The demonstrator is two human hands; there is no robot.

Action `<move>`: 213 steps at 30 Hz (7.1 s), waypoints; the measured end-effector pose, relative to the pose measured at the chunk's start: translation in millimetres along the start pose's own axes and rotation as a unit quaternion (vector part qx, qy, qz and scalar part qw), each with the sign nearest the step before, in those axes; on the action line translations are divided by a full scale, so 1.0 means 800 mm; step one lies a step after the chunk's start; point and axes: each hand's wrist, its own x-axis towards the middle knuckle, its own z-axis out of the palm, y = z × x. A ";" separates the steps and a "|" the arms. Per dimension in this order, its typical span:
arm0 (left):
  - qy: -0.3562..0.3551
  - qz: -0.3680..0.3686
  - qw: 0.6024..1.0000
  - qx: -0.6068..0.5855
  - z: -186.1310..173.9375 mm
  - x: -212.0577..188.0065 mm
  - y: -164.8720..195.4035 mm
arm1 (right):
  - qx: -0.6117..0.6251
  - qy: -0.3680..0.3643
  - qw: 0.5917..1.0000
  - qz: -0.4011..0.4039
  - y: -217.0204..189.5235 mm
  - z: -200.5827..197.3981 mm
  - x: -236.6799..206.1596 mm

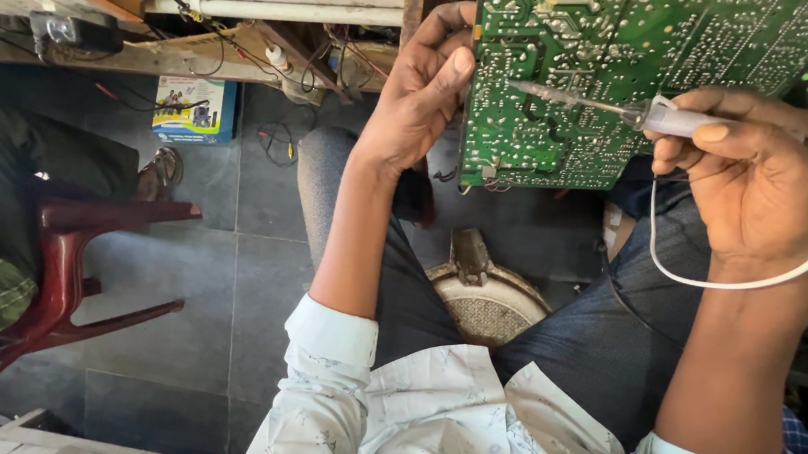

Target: The person sits on the floor with a large green circuit board on their lap, probes its solder side with a multimeter test lead while holding a remote-like device, then solders points on the board with a soldering iron. They then pick up a smaller yellow board and work on its underside with their hands.

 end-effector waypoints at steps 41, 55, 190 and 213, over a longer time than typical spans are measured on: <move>-0.015 -0.004 1.000 -0.014 0.007 0.002 0.007 | -0.554 -0.043 0.748 -0.364 -0.008 0.116 -0.071; -0.009 -0.012 1.000 -0.016 0.010 0.002 0.010 | -0.542 -0.029 0.762 -0.353 -0.012 0.117 -0.073; 0.008 -0.030 0.998 -0.046 0.009 0.005 0.014 | -0.435 0.026 0.828 -0.352 0.037 0.110 -0.072; -0.023 -0.021 0.999 -0.026 -0.006 0.001 0.005 | -0.464 0.024 0.816 -0.343 0.047 0.108 -0.081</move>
